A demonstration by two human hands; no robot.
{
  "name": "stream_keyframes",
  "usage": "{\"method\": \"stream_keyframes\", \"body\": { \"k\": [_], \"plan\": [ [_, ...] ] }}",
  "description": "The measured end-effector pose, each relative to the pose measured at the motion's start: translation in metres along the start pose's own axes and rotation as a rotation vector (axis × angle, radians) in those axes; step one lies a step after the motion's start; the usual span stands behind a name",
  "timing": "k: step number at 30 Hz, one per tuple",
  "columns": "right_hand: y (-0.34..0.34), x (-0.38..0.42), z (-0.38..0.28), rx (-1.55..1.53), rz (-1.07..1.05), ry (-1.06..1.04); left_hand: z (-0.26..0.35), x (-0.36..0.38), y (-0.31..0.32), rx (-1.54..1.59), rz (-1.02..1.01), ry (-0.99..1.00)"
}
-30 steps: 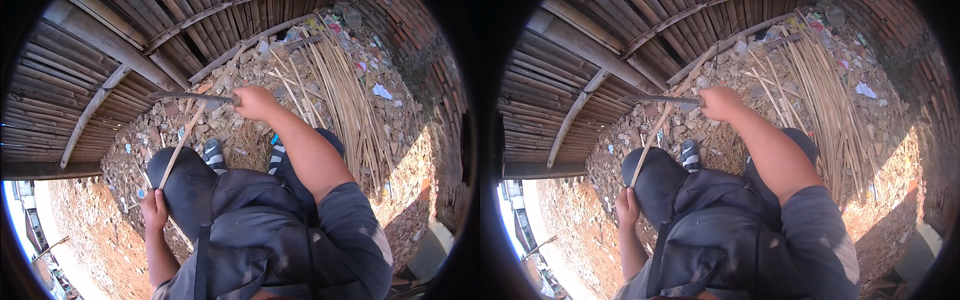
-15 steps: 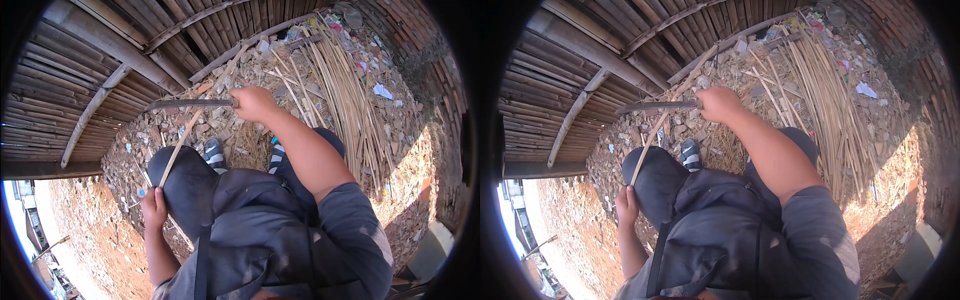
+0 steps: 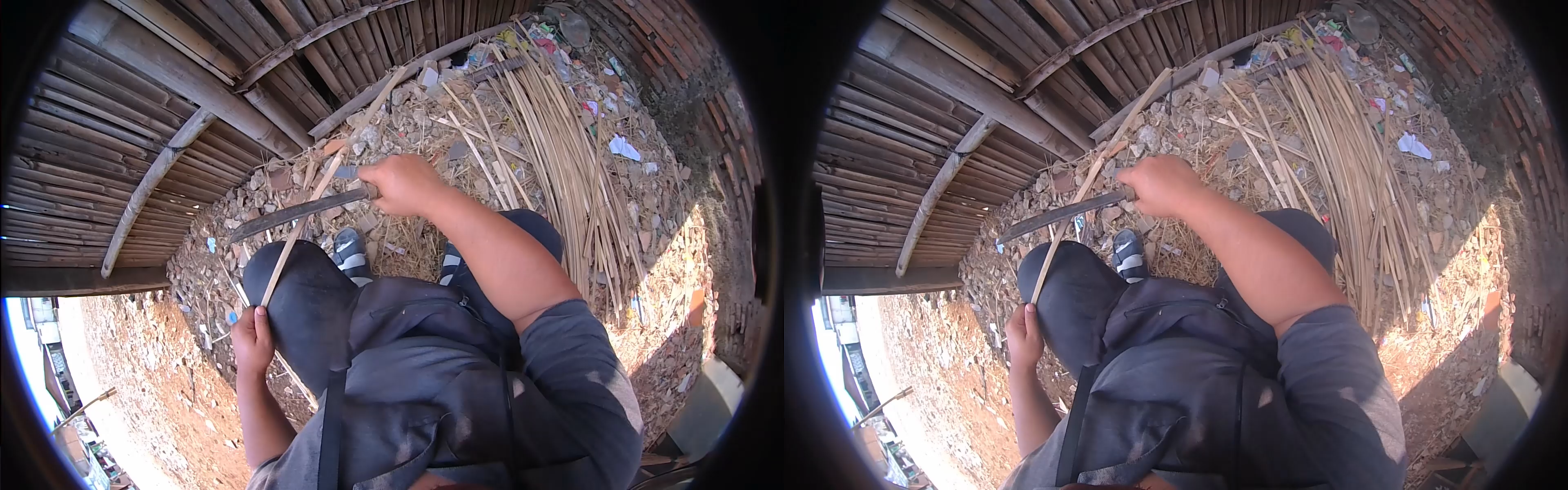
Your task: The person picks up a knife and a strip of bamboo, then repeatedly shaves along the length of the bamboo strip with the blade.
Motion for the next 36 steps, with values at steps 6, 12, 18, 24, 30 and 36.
{"method": "stream_keyframes", "body": {
  "k": [6,12,18,24,30,36],
  "plan": [
    [-0.011,-0.005,0.069,-0.074,0.168,0.198,0.004,0.001,-0.002,-0.013,0.036,0.053],
    [-0.001,-0.003,0.024,-0.067,0.074,0.05,-0.002,0.001,0.0,0.022,-0.025,-0.013],
    [-0.013,-0.005,0.039,-0.032,0.113,0.127,-0.009,0.001,0.001,0.016,-0.01,-0.004],
    [-0.016,0.002,0.058,-0.06,0.146,0.259,0.0,-0.002,-0.001,-0.023,0.005,0.007],
    [-0.009,0.0,0.002,0.029,0.089,0.006,0.005,-0.001,-0.001,-0.019,0.015,0.005],
    [-0.018,-0.004,0.042,0.0,0.212,0.178,0.002,0.0,-0.002,-0.01,0.028,0.045]
  ]
}}
Point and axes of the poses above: each hand's wrist, its own x-axis away from the middle knuckle, its own y-axis out of the palm, z = x × y, the point moved 10 cm from there along -x, towards the middle knuckle, and after that the axes turned 2 degrees about -x, right-handed, at the moved point
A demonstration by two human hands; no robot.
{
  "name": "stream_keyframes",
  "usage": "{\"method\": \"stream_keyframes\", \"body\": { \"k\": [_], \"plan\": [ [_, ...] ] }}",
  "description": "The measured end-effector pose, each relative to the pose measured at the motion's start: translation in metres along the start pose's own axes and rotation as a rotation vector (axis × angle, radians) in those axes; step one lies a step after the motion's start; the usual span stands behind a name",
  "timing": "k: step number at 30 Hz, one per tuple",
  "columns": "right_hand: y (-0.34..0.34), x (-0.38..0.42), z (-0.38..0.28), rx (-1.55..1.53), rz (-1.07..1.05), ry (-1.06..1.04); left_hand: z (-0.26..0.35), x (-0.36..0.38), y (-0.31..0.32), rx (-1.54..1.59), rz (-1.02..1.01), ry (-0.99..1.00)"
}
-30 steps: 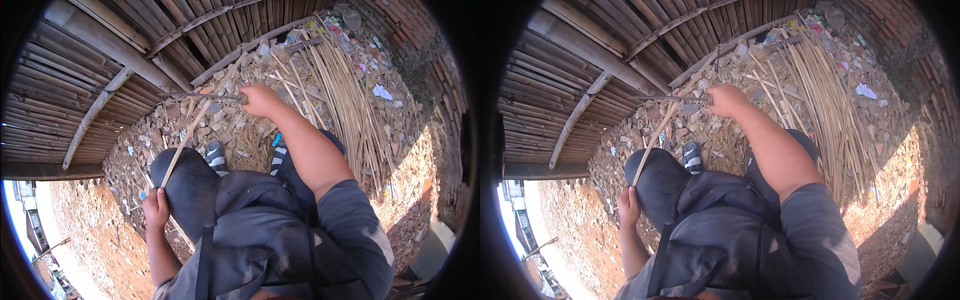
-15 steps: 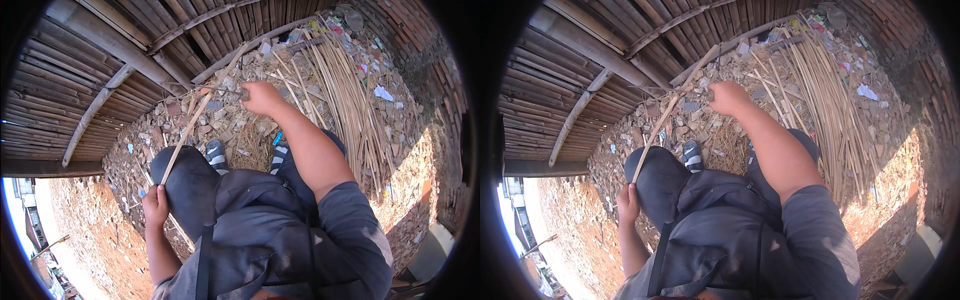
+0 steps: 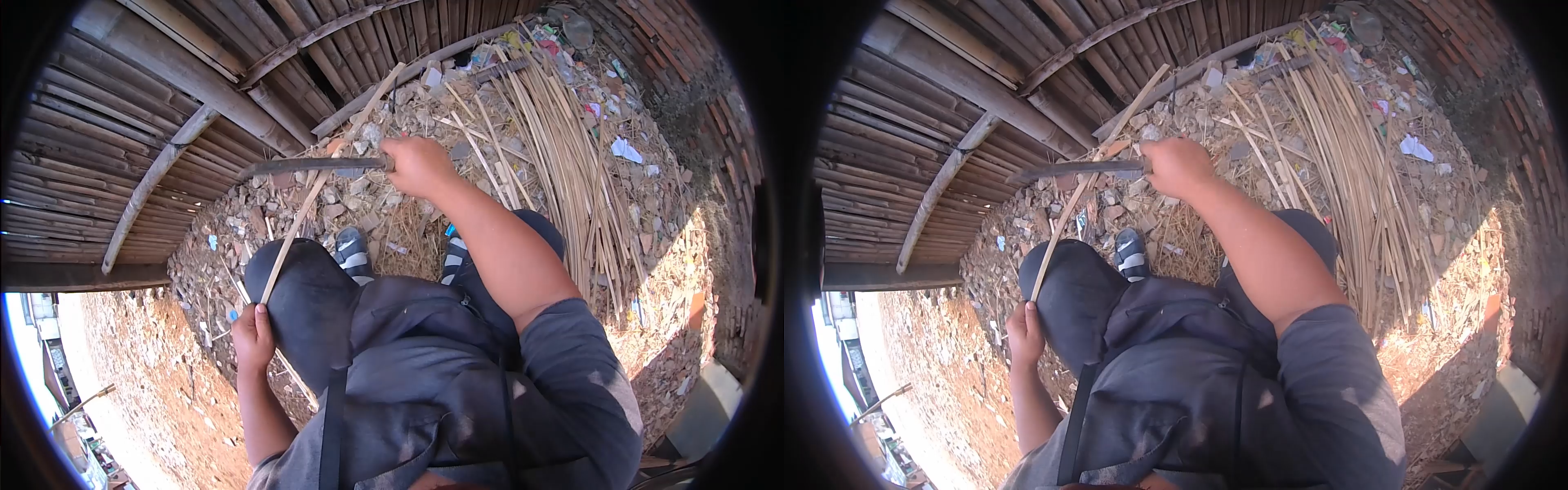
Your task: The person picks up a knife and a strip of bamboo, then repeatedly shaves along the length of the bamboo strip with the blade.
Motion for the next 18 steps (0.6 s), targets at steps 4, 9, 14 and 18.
{"method": "stream_keyframes", "body": {
  "k": [4,9,14,18],
  "plan": [
    [-0.004,0.002,0.021,-0.002,0.004,0.063,0.003,-0.003,0.0,-0.041,-0.002,-0.018],
    [0.0,0.008,-0.012,-0.01,-0.087,-0.068,0.0,-0.003,0.001,-0.01,-0.052,-0.046],
    [0.01,0.01,-0.038,0.046,-0.137,-0.181,0.001,-0.003,0.0,-0.011,-0.025,-0.015],
    [0.003,-0.002,0.013,-0.033,-0.041,0.061,-0.002,-0.001,0.002,0.019,-0.027,-0.017]
  ]
}}
Point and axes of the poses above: each hand's wrist, its own x-axis away from the middle knuckle, its own y-axis out of the palm, z = x × y, the point moved 10 cm from there along -x, towards the middle knuckle, and after that the axes turned 2 degrees about -x, right-handed, at the moved point
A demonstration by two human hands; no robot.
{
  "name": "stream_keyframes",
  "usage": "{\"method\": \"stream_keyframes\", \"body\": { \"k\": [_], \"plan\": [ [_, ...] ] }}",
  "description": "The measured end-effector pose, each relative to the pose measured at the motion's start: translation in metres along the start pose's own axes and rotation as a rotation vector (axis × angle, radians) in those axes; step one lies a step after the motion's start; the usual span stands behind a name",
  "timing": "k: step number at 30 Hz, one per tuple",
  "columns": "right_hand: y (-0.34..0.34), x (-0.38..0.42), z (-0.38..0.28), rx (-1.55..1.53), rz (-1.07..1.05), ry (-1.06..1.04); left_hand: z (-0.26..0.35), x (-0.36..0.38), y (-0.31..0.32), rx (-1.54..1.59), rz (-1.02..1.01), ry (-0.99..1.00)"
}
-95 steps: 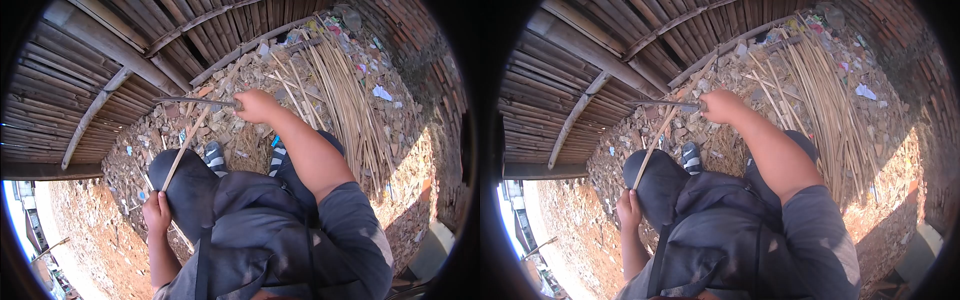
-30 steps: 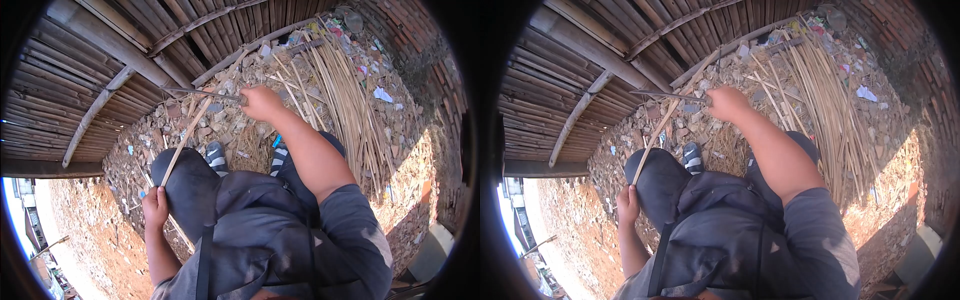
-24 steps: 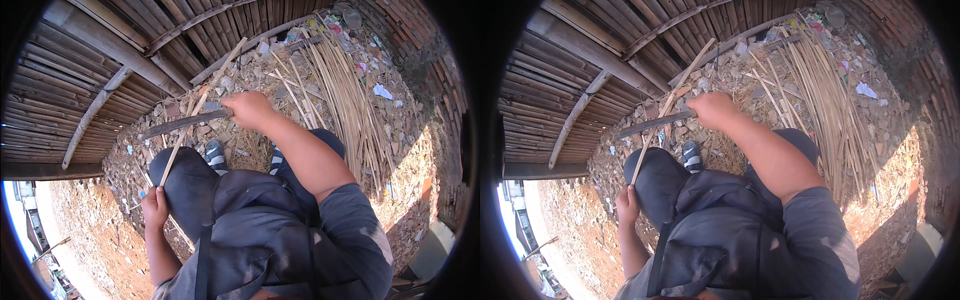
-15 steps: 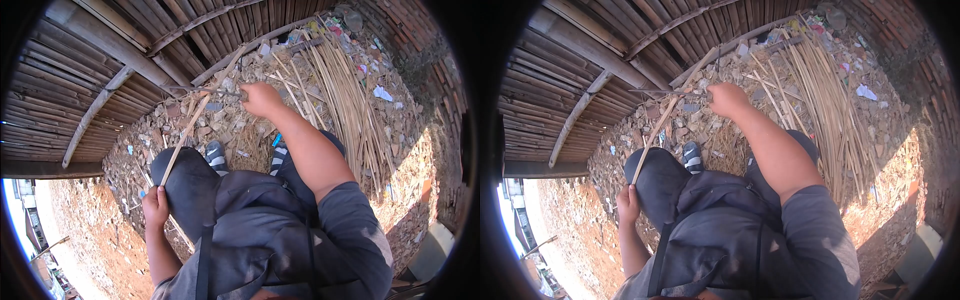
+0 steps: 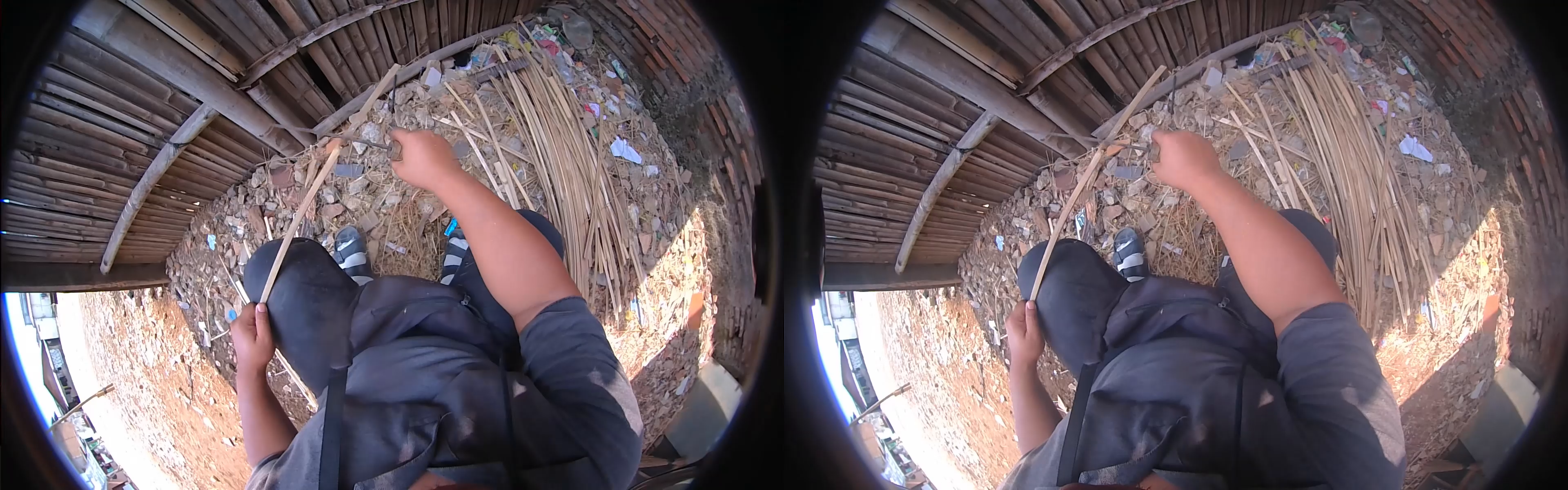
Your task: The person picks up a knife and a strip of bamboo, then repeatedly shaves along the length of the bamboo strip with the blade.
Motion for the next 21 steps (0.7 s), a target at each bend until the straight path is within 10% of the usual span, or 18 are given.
{"method": "stream_keyframes", "body": {
  "k": [14,21],
  "plan": [
    [0.007,0.021,-0.061,0.033,-0.064,-0.297,0.002,-0.003,-0.001,-0.011,-0.002,-0.004],
    [-0.004,-0.001,0.01,-0.004,0.04,0.001,0.003,-0.003,0.0,-0.033,-0.011,-0.008]
  ]
}}
Point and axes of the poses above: each hand's wrist, its own x-axis away from the middle knuckle, its own y-axis out of the palm, z = x × y, the point moved 10 cm from there along -x, towards the middle knuckle, and after that the axes turned 2 degrees about -x, right-handed, at the moved point
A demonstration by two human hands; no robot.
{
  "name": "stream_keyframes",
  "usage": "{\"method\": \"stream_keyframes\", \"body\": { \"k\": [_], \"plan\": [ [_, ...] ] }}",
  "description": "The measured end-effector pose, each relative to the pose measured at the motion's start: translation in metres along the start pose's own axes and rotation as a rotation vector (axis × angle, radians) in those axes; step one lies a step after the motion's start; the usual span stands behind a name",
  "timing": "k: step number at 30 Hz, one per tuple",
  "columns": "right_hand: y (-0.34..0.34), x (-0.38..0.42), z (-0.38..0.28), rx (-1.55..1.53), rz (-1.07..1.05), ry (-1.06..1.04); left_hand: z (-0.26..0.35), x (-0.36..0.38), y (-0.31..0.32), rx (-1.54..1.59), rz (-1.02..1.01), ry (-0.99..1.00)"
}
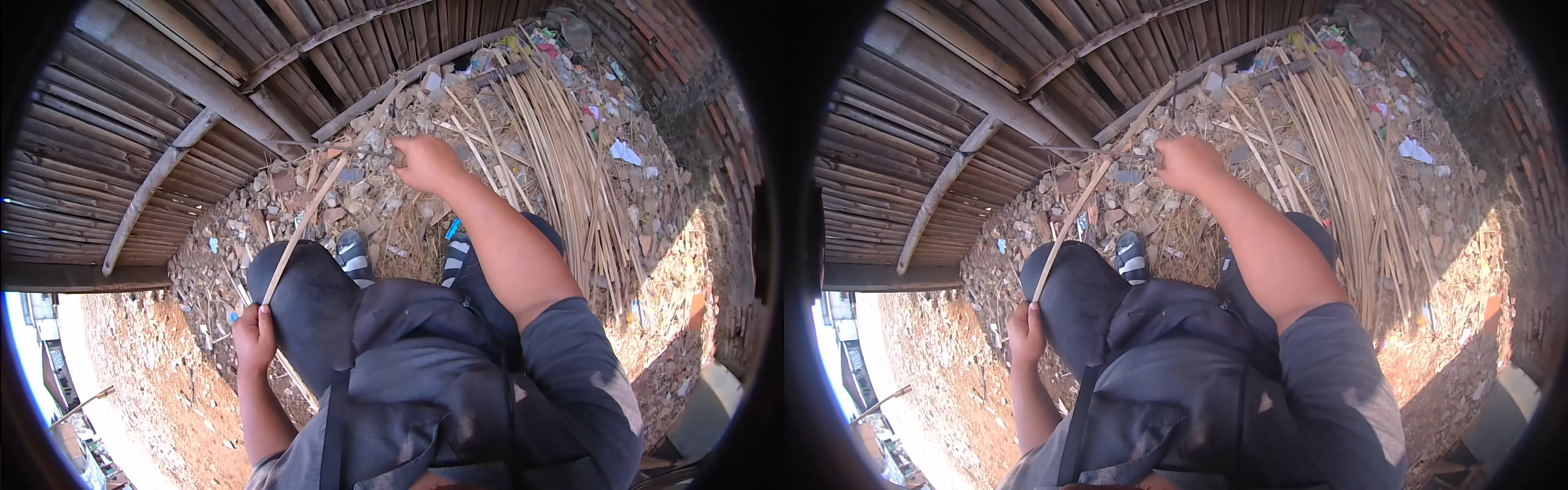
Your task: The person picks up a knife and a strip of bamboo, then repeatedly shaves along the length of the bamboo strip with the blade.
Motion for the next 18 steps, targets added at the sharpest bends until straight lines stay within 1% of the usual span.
{"method": "stream_keyframes", "body": {
  "k": [2,4,8,11,14,17,18],
  "plan": [
    [-0.001,0.006,-0.01,0.041,-0.062,-0.046,0.0,-0.001,-0.002,0.013,0.007,0.002],
    [-0.004,0.012,-0.029,-0.006,-0.084,-0.119,-0.002,0.0,0.0,0.026,-0.004,0.001],
    [0.015,0.023,-0.063,-0.016,-0.159,-0.25,-0.002,0.0,-0.001,0.018,-0.005,0.002],
    [0.015,0.021,-0.065,0.04,-0.2,-0.252,0.0,0.0,-0.001,0.017,-0.004,0.004],
    [-0.002,0.004,-0.025,0.023,-0.065,-0.099,-0.006,0.002,0.0,0.051,0.016,0.011],
    [-0.008,-0.003,0.013,-0.053,-0.004,0.063,-0.002,0.001,0.0,0.043,0.021,0.011],
    [-0.008,0.0,0.013,-0.017,-0.028,0.054,0.0,0.0,0.0,0.031,0.019,0.008]
  ]
}}
Point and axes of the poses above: each hand's wrist, its own x-axis away from the middle knuckle, its own y-axis out of the palm, z = x × y, the point moved 10 cm from there along -x, towards the middle knuckle, and after that the axes turned 2 degrees about -x, right-handed, at the moved point
